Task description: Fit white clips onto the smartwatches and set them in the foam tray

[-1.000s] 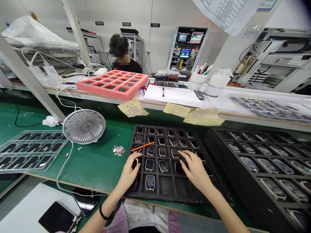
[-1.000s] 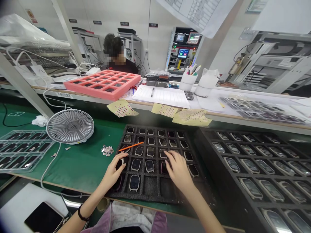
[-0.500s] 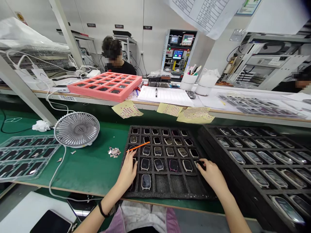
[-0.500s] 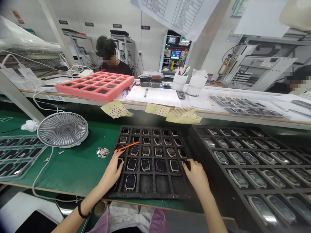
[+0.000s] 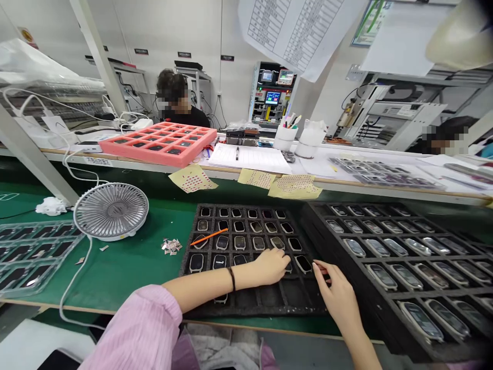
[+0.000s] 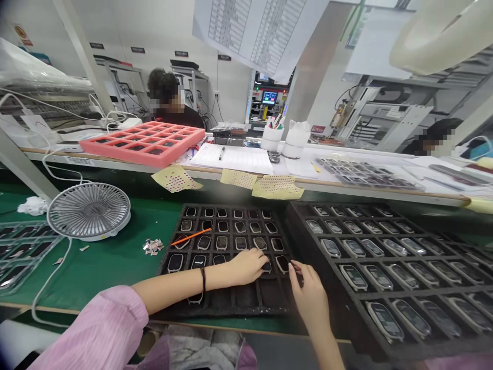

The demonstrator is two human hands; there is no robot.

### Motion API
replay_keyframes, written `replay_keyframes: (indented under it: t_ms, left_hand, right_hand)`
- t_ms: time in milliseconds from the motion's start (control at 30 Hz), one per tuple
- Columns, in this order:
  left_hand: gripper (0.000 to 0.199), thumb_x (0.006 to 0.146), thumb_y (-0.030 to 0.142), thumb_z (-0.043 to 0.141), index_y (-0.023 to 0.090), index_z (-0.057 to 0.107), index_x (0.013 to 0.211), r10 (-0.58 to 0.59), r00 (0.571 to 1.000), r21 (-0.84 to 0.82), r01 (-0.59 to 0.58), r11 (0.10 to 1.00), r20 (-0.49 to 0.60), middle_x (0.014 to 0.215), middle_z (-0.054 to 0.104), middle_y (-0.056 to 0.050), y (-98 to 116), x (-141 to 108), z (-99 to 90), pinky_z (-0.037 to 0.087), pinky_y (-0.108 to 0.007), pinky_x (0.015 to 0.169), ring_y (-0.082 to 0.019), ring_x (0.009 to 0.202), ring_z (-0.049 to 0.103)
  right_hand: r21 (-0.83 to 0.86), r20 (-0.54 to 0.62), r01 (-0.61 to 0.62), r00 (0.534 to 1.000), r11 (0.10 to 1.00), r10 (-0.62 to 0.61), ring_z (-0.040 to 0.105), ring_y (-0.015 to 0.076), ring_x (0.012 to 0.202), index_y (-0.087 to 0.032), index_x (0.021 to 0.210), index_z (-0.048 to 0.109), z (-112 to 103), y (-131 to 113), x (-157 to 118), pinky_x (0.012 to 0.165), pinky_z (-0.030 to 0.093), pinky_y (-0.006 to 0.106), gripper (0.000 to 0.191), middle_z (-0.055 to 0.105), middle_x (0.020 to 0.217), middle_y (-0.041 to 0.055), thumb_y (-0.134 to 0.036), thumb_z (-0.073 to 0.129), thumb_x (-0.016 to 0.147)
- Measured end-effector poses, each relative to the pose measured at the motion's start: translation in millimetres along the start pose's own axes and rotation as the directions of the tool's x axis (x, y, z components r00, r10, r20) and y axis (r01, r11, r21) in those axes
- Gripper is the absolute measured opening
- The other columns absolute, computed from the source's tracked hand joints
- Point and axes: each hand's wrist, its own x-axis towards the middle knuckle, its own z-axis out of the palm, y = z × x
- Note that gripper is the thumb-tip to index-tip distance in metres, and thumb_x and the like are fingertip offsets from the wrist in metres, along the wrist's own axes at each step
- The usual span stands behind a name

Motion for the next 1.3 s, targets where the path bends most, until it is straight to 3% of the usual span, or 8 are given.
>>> replay_keyframes:
  t_ms: [167, 367, 500, 767, 900, 1100, 1200, 1300]
  left_hand:
    - [0.028, 0.078, 0.020, 0.063, 0.008, 0.061, 0.103, -0.039, 0.996, 0.010, 0.038, 0.999, 0.075, 0.104, 0.062, -0.021, -0.6, 31.5, 10.3, 0.049, -0.041, 0.079, -0.033, 0.105, 0.054]
    - [0.046, 0.064, 0.038, 0.075, 0.013, 0.062, 0.101, -0.065, 0.990, -0.052, 0.072, 0.996, 0.126, 0.100, 0.063, -0.014, -7.5, 40.3, -5.2, 0.045, -0.044, 0.087, -0.031, 0.103, 0.055]
    - [0.050, 0.071, 0.040, 0.069, 0.017, 0.057, 0.113, -0.109, 0.992, -0.137, 0.118, 0.984, 0.070, 0.111, 0.059, -0.012, 1.5, 54.3, -15.9, 0.047, -0.034, 0.085, -0.026, 0.102, 0.057]
    - [0.024, 0.066, 0.010, 0.074, 0.005, 0.069, 0.089, -0.181, 0.956, -0.078, 0.203, 0.976, 0.230, 0.089, 0.070, -0.022, 45.0, 97.0, -7.1, 0.053, -0.038, 0.069, -0.033, 0.083, 0.068]
    - [0.027, 0.067, 0.011, 0.074, 0.001, 0.071, 0.091, -0.159, 0.962, -0.133, 0.192, 0.972, 0.221, 0.093, 0.070, -0.026, 42.4, 98.3, -5.2, 0.051, -0.040, 0.074, -0.037, 0.090, 0.067]
    - [0.037, 0.074, 0.032, 0.071, 0.018, 0.071, 0.108, -0.058, 0.993, -0.339, 0.089, 0.937, 0.099, 0.103, 0.073, -0.005, 0.9, 50.6, -47.8, 0.046, -0.021, 0.079, -0.019, 0.093, 0.068]
    - [0.034, 0.068, 0.025, 0.075, 0.019, 0.074, 0.101, -0.052, 0.998, -0.461, 0.067, 0.885, 0.044, 0.095, 0.075, -0.004, -14.5, -5.4, -81.0, 0.045, -0.020, 0.073, -0.019, 0.084, 0.069]
    - [0.034, 0.067, 0.021, 0.074, 0.019, 0.074, 0.101, -0.158, 0.986, -0.463, 0.161, 0.872, 0.046, 0.095, 0.074, -0.005, -23.8, -71.3, -102.0, 0.044, -0.022, 0.073, -0.020, 0.083, 0.067]
  right_hand:
    - [-0.014, -0.024, 0.003, 1.000, 1.000, -0.003, 0.064, 0.0248, 0.077, -0.019, 0.098, 0.061, -12.8, 9.2, -4.5, 0.062, 0.051, 0.035, 0.043, 0.065, 0.088, 0.0120, -0.053, 0.037, 0.091]
    - [0.013, -0.033, 0.039, 0.999, 0.999, -0.039, 0.063, 0.0218, 0.075, -0.018, 0.096, 0.062, -14.8, 9.2, -9.7, 0.058, 0.052, 0.031, 0.038, 0.064, 0.087, 0.0103, -0.047, 0.038, 0.092]
    - [0.018, -0.066, 0.052, 0.996, 0.998, -0.051, 0.063, 0.0202, 0.069, -0.018, 0.096, 0.062, -19.2, 8.0, -11.1, 0.057, 0.052, 0.030, 0.035, 0.064, 0.085, 0.0092, -0.045, 0.039, 0.093]
    - [0.002, -0.117, 0.083, 0.990, 0.997, -0.082, 0.061, 0.0172, 0.060, -0.018, 0.095, 0.063, -27.8, 2.1, -19.0, 0.053, 0.052, 0.028, 0.033, 0.064, 0.079, 0.0073, -0.041, 0.040, 0.093]
    - [0.002, -0.120, 0.080, 0.990, 0.997, -0.079, 0.060, 0.0164, 0.058, -0.017, 0.095, 0.063, -30.1, 0.8, -23.6, 0.053, 0.051, 0.028, 0.030, 0.066, 0.081, 0.0079, -0.038, 0.042, 0.093]
    - [0.016, -0.123, 0.123, 0.985, 0.992, -0.120, 0.061, 0.0162, 0.062, -0.018, 0.087, 0.063, -30.4, 1.0, -28.9, 0.057, 0.052, 0.027, 0.027, 0.068, 0.085, 0.0087, -0.035, 0.044, 0.093]
    - [0.016, -0.108, 0.126, 0.987, 0.992, -0.123, 0.061, 0.0154, 0.058, -0.018, 0.088, 0.064, -28.9, 1.6, -30.4, 0.052, 0.051, 0.026, 0.028, 0.068, 0.084, 0.0084, -0.036, 0.044, 0.093]
    - [0.034, -0.100, 0.129, 0.987, 0.991, -0.125, 0.060, 0.0148, 0.054, -0.018, 0.089, 0.065, -23.4, -2.0, -29.6, 0.049, 0.050, 0.025, 0.027, 0.069, 0.083, 0.0084, -0.036, 0.045, 0.092]
